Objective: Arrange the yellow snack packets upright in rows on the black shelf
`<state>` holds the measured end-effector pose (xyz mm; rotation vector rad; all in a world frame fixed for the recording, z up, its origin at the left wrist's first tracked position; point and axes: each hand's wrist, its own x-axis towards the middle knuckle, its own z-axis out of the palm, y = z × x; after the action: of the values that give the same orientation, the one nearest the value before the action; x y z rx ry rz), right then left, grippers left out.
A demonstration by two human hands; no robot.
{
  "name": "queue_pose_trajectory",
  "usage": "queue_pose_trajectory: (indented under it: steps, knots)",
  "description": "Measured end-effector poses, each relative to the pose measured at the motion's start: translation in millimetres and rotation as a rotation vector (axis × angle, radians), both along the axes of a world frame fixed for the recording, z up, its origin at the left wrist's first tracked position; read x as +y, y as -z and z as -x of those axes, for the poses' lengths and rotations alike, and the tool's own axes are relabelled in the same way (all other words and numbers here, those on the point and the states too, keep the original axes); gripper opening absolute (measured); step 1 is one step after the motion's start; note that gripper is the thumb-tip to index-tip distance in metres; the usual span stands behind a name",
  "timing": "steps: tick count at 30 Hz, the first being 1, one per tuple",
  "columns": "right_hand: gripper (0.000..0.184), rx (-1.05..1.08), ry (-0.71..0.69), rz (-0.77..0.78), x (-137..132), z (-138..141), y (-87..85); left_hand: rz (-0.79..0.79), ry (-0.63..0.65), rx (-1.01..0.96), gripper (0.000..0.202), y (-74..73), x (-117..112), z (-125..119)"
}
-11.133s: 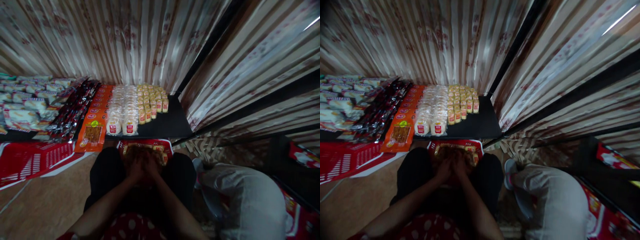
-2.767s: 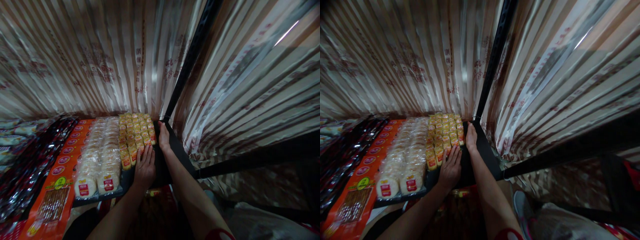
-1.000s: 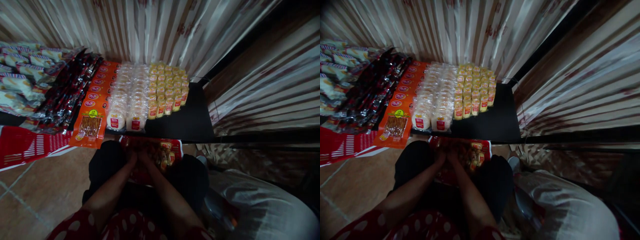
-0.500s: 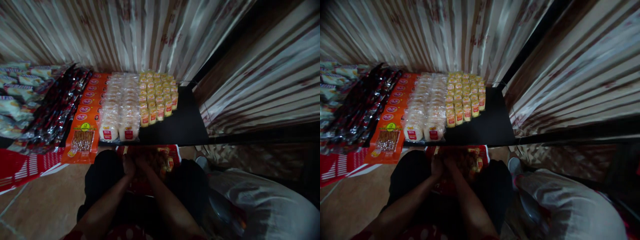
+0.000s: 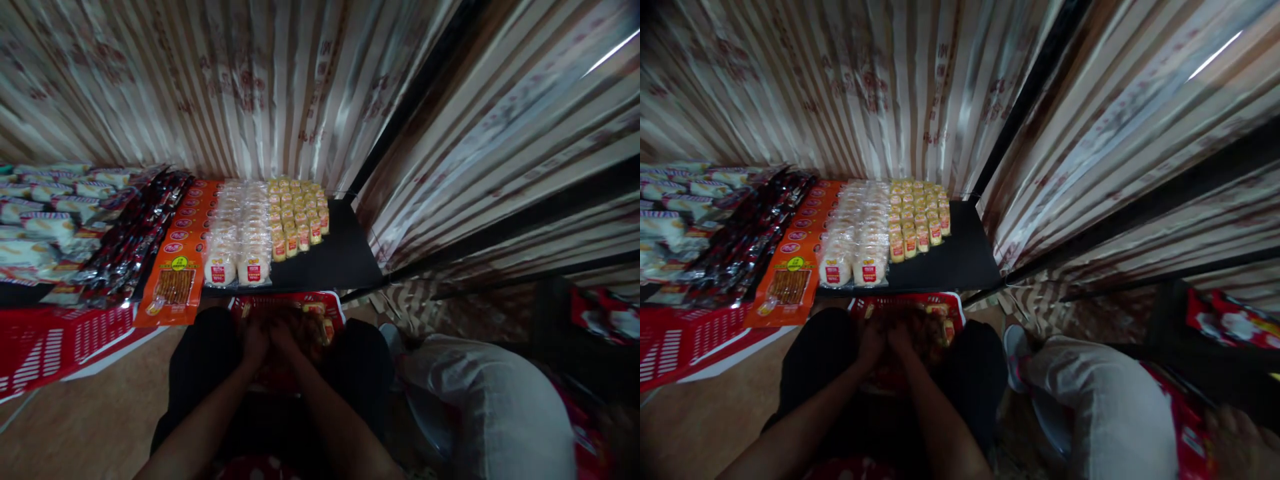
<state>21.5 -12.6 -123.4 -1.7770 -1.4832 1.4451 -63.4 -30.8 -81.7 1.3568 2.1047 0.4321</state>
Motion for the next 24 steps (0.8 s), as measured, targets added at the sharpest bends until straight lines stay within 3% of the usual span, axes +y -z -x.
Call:
queue_pose_trajectory:
  steps: [3, 7, 12, 17, 24]
  knots:
    - [0.038, -0.021, -0.007, -0.022, -5.1, -3.0, -11.4, -0.041, -0.104, -0.084, 0.037, -16.8, -0.5, -1.1]
    - [0.043, -0.006, -0.038, -0.096, -12.0, -12.1, -36.0, 0.023, -0.225, -0.231, 0.023, -41.1, 1.4, 3.2]
    - [0.033, -0.197, -0.21, -0.366, -23.6, -31.4, -65.8, 0.148, -0.284, -0.417, 0.016, -56.2, 3.0, 10.5]
    - [0.033, -0.27, -0.264, -0.489, -31.0, -47.1, -71.0, 0.291, -0.344, -0.674, 0.028, -69.5, 2.1, 4.1]
    - [0.034, -0.074, -0.122, -0.436, -25.9, -65.1, -80.7, 0.214, -0.316, -0.87, 0.017, -97.5, 10.4, -5.5]
